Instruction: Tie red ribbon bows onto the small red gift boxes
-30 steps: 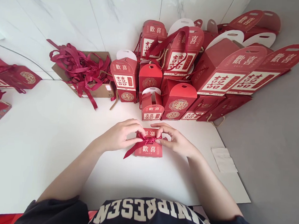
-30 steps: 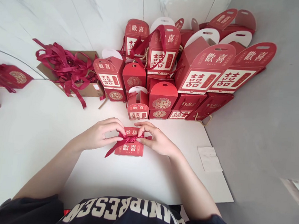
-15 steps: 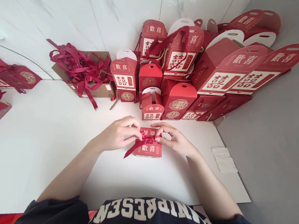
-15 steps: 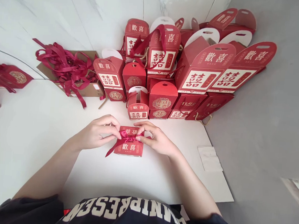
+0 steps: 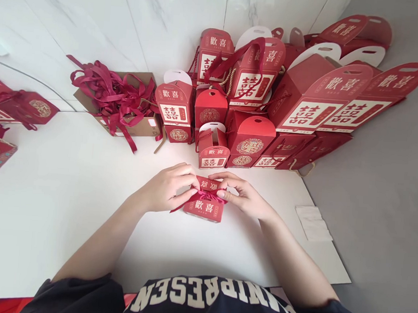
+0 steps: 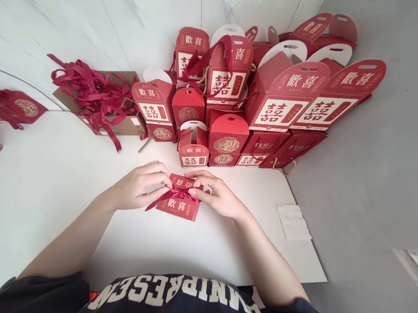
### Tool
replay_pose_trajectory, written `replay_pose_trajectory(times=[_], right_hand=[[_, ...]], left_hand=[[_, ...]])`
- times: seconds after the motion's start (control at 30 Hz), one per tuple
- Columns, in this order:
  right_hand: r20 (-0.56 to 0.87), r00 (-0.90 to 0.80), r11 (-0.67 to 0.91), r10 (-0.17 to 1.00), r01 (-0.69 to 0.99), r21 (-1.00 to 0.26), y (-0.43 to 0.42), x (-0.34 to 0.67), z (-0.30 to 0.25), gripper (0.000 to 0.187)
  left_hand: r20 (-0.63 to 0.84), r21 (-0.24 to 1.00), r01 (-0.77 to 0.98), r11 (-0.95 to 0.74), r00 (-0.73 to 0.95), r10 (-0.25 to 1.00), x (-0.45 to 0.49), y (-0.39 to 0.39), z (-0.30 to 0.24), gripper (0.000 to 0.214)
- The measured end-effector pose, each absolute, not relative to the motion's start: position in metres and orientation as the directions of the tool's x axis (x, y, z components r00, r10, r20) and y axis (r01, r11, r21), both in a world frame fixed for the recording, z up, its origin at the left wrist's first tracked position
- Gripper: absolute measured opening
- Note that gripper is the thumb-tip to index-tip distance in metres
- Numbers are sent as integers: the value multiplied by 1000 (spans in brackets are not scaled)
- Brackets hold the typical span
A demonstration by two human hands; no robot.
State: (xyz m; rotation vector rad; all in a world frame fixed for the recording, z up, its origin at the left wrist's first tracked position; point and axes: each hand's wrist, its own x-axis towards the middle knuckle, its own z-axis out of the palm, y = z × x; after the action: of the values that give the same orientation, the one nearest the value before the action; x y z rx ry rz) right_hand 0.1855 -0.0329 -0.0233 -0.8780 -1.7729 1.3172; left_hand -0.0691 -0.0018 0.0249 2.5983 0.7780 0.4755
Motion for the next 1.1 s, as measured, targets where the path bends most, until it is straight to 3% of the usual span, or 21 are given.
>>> replay_pose_trajectory(times=[0.3,0.43,0.7,0.9,1.1], right_hand=[[97,-509,127,855,23,-992,-32,182,-30,32],[123,-496,143,859,2,-990,-28,182,-38,35],[96,-462,32,882,-144,-989,-22,180,-55,39],[69,-468,47,881,-60,-997,-23,185,-46,27],[75,-427,163,901,173,-971,-23,203,-36,26]], left_hand=[[46,724,465,-510,706,707,-59,1,8,25],[-8,772,460,-438,696,718,-60,7,2,30],[2,862,372,-344,677,736,-62,14,-9,42],[8,871,355,-340,681,733,-68,15,-3,44],[-273,896,426,-127,752,600,-79,13,11,32]])
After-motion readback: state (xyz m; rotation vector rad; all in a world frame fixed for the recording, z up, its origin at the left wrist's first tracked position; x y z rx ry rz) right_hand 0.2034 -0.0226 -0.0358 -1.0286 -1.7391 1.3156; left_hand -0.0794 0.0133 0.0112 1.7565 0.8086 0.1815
